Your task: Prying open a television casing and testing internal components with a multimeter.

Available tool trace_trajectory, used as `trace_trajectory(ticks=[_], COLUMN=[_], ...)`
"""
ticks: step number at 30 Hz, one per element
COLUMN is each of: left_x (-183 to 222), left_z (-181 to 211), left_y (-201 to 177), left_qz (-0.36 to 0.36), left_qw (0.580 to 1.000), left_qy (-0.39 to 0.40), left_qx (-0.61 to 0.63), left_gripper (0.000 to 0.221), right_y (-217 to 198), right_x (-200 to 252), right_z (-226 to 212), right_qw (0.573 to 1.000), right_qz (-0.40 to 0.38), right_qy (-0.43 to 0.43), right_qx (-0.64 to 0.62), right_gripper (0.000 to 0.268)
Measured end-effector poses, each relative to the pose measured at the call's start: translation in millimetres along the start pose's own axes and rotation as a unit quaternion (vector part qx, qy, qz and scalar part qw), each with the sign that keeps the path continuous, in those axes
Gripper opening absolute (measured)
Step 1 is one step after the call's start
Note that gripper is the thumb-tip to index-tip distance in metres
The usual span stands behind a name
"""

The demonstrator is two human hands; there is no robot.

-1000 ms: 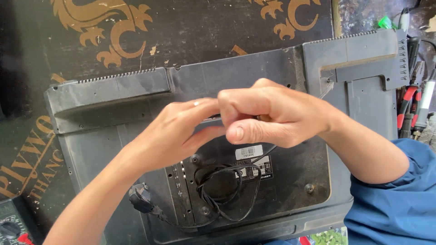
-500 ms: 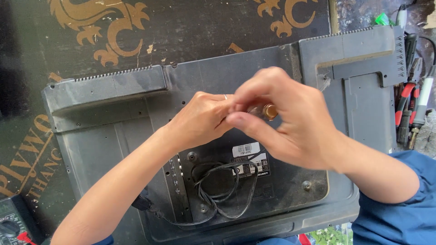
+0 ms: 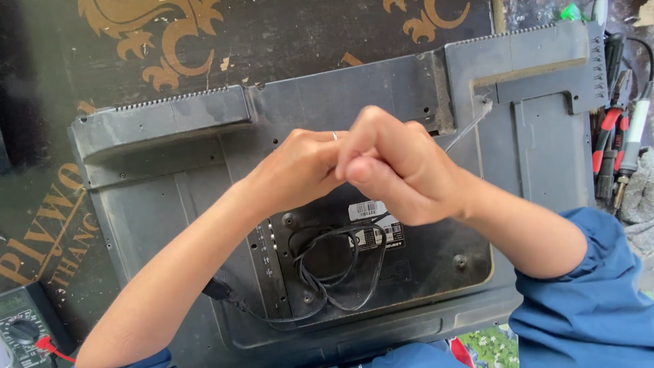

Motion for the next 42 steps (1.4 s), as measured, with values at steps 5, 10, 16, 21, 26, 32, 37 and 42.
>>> trace_trajectory(ticks=[5, 10, 16, 21, 26, 32, 37, 42], left_x=[-2, 13, 1, 4, -15, 8, -3, -2], left_z=[8, -23, -8, 4, 48, -7, -6, 4], left_y=[-10, 23, 17, 11, -29, 12, 20, 20], left_qz=[-0.099, 0.056, 0.083, 0.032, -0.195, -0.016, 0.066, 0.092], left_qw=[0.938, 0.995, 0.994, 0.996, 0.916, 0.973, 0.987, 0.991], left_qy=[-0.316, -0.013, 0.019, -0.059, -0.347, -0.229, -0.015, -0.022], left_qx=[0.108, -0.076, -0.069, -0.054, 0.05, 0.02, -0.148, -0.099], left_gripper=[0.019, 0.018, 0.03, 0.016, 0.026, 0.015, 0.019, 0.014], right_y=[-13, -12, 26, 21, 2, -4, 26, 22], right_x=[-32, -24, 1, -6, -34, -29, -6, 0], right_z=[-7, -22, -40, -14, -19, -19, -48, -21], right_qw=[0.983, 0.985, 0.986, 0.993, 0.986, 0.99, 0.981, 0.983], right_qz=[-0.172, -0.11, 0.141, 0.085, -0.168, -0.127, 0.163, 0.162], right_qy=[0.065, 0.035, 0.064, -0.007, 0.013, 0.061, 0.095, 0.074], right_qx=[-0.013, 0.131, 0.066, 0.076, 0.008, -0.003, 0.031, 0.047], right_gripper=[0.016, 0.014, 0.038, 0.032, 0.03, 0.022, 0.027, 0.04])
Point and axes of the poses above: each hand's wrist, its own x-axis away from the middle knuckle, its own y-axis out of the palm, z = x × y, the point moved 1 cm from there along -x, towards the middle knuckle, and after that the axes turned 9 degrees about -z, right-handed, at the moved point
